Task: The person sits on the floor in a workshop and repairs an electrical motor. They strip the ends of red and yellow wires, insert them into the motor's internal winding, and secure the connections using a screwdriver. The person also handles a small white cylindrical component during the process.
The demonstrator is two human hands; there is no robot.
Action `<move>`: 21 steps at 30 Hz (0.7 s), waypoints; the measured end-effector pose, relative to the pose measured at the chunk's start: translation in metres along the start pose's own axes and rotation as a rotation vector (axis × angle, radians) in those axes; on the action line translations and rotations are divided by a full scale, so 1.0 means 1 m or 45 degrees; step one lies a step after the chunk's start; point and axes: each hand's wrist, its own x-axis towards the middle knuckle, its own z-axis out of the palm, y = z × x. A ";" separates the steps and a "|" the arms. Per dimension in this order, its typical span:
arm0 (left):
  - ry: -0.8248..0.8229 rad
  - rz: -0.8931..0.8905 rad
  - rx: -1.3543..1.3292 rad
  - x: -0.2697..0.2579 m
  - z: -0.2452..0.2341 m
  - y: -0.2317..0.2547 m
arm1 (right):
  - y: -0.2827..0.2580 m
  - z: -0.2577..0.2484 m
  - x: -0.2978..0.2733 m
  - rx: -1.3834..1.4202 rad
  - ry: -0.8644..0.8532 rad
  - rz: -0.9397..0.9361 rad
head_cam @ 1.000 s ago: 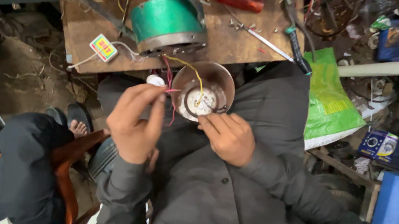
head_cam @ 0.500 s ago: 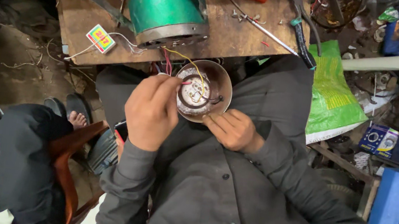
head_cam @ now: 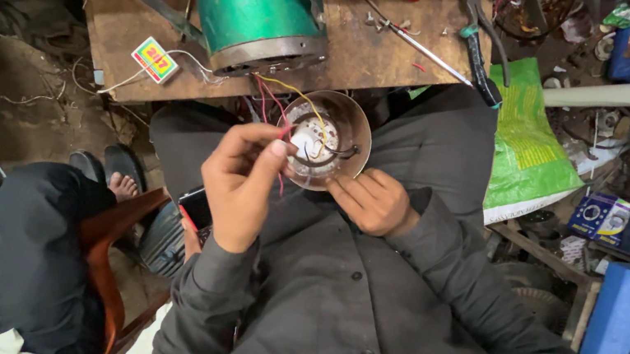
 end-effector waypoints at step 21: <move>-0.343 0.777 1.837 0.040 0.000 -0.051 | -0.001 -0.001 0.005 -0.001 0.046 -0.067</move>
